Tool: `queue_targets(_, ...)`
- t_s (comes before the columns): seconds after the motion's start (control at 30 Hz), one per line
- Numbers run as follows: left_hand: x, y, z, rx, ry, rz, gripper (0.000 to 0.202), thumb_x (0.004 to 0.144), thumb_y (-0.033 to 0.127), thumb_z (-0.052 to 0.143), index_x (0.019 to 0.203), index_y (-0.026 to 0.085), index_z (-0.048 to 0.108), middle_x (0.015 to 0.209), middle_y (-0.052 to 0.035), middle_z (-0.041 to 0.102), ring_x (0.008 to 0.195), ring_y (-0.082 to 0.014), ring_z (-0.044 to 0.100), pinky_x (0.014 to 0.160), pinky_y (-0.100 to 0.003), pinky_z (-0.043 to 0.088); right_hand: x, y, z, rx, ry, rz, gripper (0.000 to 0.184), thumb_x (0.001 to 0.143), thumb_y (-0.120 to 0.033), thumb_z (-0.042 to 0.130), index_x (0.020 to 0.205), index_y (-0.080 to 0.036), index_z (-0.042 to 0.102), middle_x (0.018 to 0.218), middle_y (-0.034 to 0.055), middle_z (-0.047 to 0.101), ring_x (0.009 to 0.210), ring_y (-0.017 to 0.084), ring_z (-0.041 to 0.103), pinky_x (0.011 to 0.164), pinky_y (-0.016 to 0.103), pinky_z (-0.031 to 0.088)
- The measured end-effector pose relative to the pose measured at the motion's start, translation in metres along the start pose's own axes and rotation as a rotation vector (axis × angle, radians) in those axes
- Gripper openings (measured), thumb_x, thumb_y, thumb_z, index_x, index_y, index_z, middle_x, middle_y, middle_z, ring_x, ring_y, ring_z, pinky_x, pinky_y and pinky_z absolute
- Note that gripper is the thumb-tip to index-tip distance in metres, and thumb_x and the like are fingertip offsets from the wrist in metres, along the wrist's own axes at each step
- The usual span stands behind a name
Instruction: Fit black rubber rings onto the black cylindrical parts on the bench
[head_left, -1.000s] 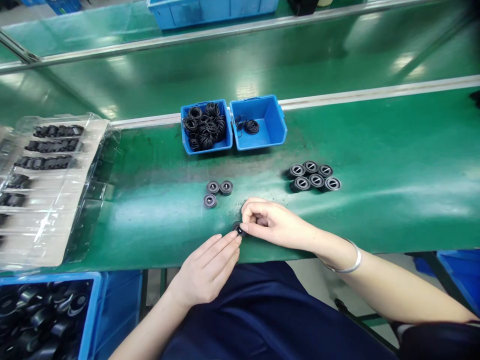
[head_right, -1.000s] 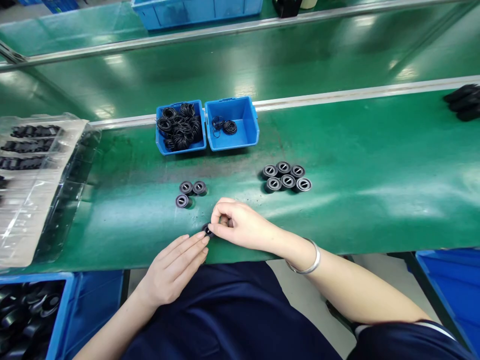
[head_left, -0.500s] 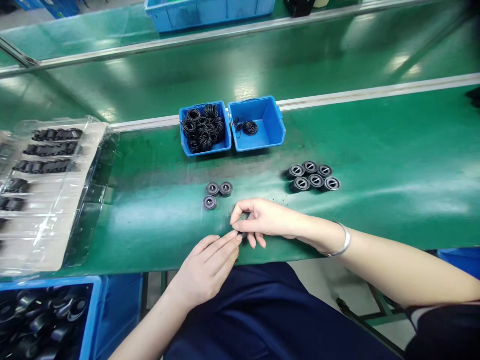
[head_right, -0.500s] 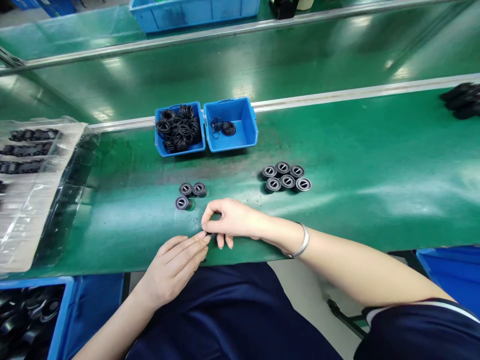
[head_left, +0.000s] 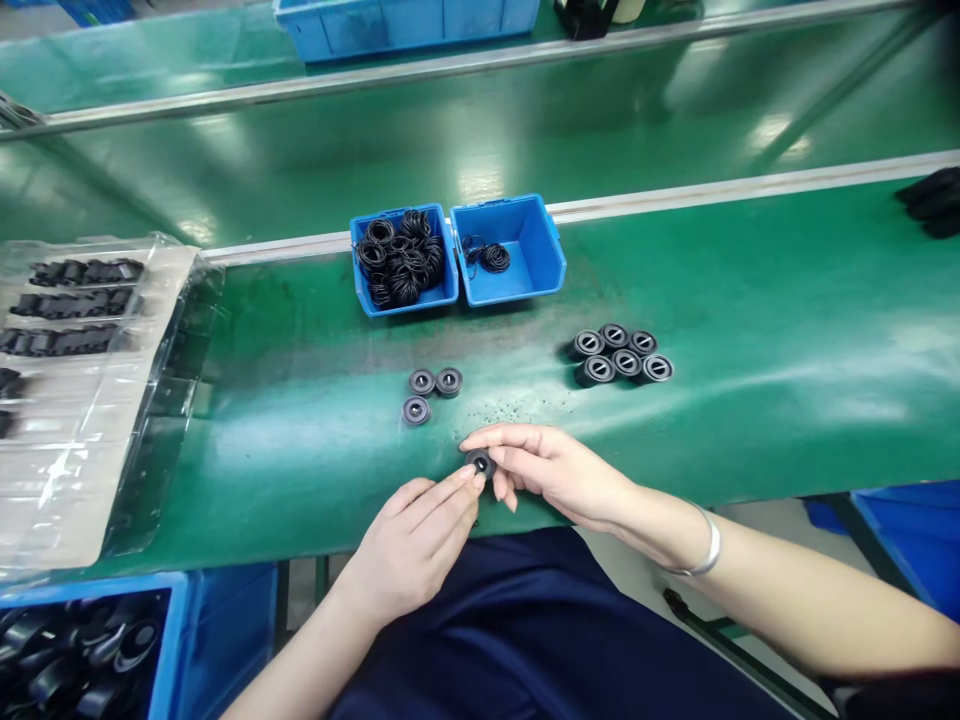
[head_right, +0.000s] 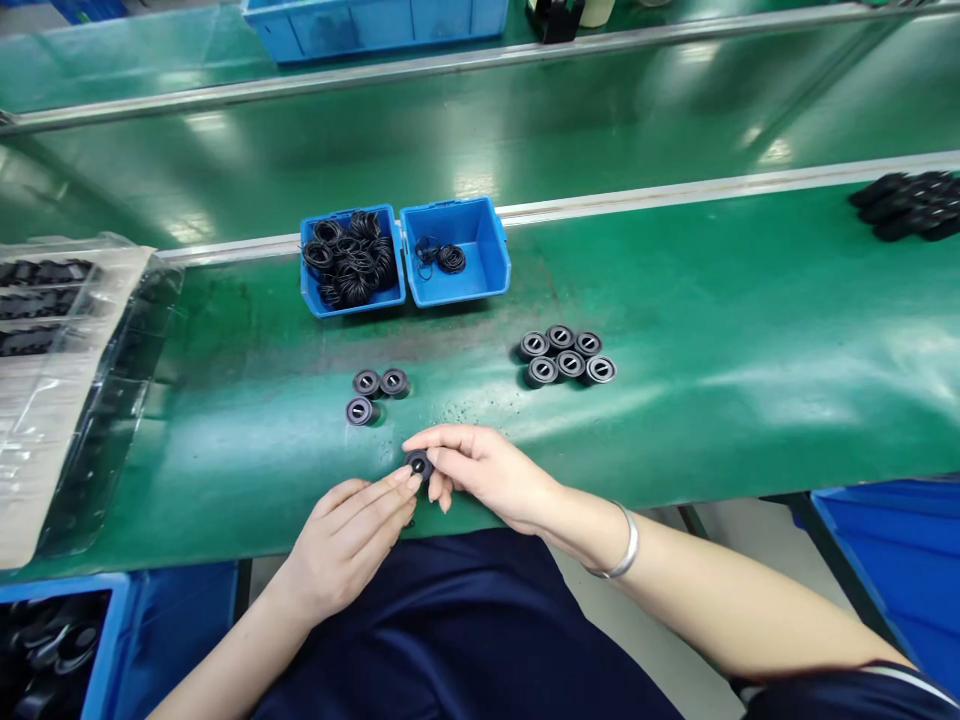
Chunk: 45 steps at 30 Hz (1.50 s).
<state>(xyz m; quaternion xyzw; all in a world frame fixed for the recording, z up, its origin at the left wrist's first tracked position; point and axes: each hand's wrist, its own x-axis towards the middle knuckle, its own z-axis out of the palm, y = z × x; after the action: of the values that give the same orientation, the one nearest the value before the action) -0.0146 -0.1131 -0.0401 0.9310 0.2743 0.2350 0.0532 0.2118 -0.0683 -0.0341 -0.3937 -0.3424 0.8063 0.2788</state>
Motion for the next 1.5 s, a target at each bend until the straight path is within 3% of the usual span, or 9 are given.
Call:
queue_targets(0.17,0.0,0.0,-0.002,-0.014,-0.057,-0.03,0.03,0.099,0.005,0.042,0.116,0.011,0.066,0.134,-0.0106,0.066,0.136,-0.0273,0.051,0.117,-0.047,0.023,-0.007,0.007,0.003,0.076,0.019,-0.051,0.034,0.093,-0.03,0.065,0.121,-0.012,0.067,0.077,0.0019,0.064,0.068,0.011,0.06,0.07,0.027,0.053)
queue_targets(0.27,0.003,0.001,-0.002,-0.01,-0.066,-0.008,0.029,0.099,0.006,0.042,0.113,0.01,0.068,0.134,-0.0116,0.066,0.137,-0.0291,0.05,0.111,-0.043,0.03,-0.006,0.003,0.001,0.085,-0.004,-0.012,0.034,0.092,-0.028,0.065,0.122,-0.011,0.066,0.074,0.0022,0.064,0.066,0.011,0.06,0.063,0.024,0.052)
queue_targets(0.37,0.006,0.006,0.0,0.028,-0.067,-0.008,0.031,0.099,0.007,0.041,0.115,0.011,0.068,0.139,-0.0105,0.062,0.136,-0.0255,0.051,0.104,-0.037,0.035,-0.005,-0.004,0.0,0.044,-0.037,0.055,0.037,0.095,-0.03,0.06,0.126,-0.011,0.062,0.068,0.003,0.064,0.061,0.012,0.062,0.048,0.018,0.047)
queue_targets(0.47,0.007,0.012,0.007,0.07,-0.082,-0.017,0.032,0.101,0.01,0.041,0.114,0.014,0.069,0.147,-0.0073,0.055,0.138,-0.0212,0.049,0.102,-0.034,0.037,-0.003,-0.011,-0.001,0.027,-0.072,0.097,0.037,0.098,-0.033,0.056,0.127,-0.011,0.06,0.067,0.0036,0.064,0.061,0.014,0.064,0.043,0.016,0.047)
queue_targets(0.6,0.007,0.014,0.013,0.088,-0.095,-0.037,0.033,0.101,0.012,0.04,0.119,0.013,0.068,0.153,-0.0062,0.047,0.141,-0.0198,0.043,0.102,-0.034,0.036,0.002,-0.015,-0.004,0.052,-0.123,0.123,0.034,0.099,-0.033,0.055,0.123,-0.01,0.061,0.07,0.0049,0.065,0.063,0.015,0.067,0.042,0.016,0.048)
queue_targets(0.8,0.009,0.011,0.009,0.049,-0.1,-0.025,0.036,0.099,0.008,0.039,0.122,0.01,0.067,0.151,-0.0089,0.05,0.142,-0.0225,0.042,0.102,-0.036,0.037,0.008,-0.017,-0.013,0.093,-0.184,0.132,0.03,0.098,-0.026,0.057,0.122,-0.008,0.063,0.072,0.0062,0.067,0.062,0.014,0.068,0.046,0.018,0.052)
queue_targets(1.03,0.013,0.01,0.004,0.068,-0.123,-0.047,0.035,0.1,0.009,0.038,0.116,0.012,0.069,0.151,-0.0074,0.05,0.141,-0.0247,0.043,0.093,-0.038,0.035,0.005,-0.012,-0.022,0.187,-0.308,0.087,0.038,0.1,-0.024,0.055,0.136,-0.01,0.057,0.085,0.0092,0.069,0.076,0.017,0.071,0.061,0.024,0.058)
queue_targets(1.23,0.014,0.007,0.005,0.079,-0.094,-0.033,0.036,0.099,0.007,0.038,0.117,0.012,0.068,0.151,-0.0061,0.05,0.142,-0.022,0.041,0.092,-0.036,0.036,0.003,-0.008,-0.028,0.217,-0.336,0.063,0.042,0.1,-0.025,0.057,0.14,-0.013,0.054,0.093,0.01,0.069,0.081,0.016,0.069,0.068,0.026,0.057)
queue_targets(1.5,0.017,0.003,0.008,0.041,-0.135,-0.006,0.036,0.1,0.009,0.037,0.121,0.011,0.067,0.152,-0.0077,0.049,0.141,-0.0241,0.042,0.097,-0.038,0.039,0.008,-0.017,-0.018,0.147,-0.26,0.115,0.029,0.104,-0.03,0.049,0.125,-0.013,0.06,0.071,0.003,0.065,0.061,0.012,0.067,0.054,0.019,0.055)
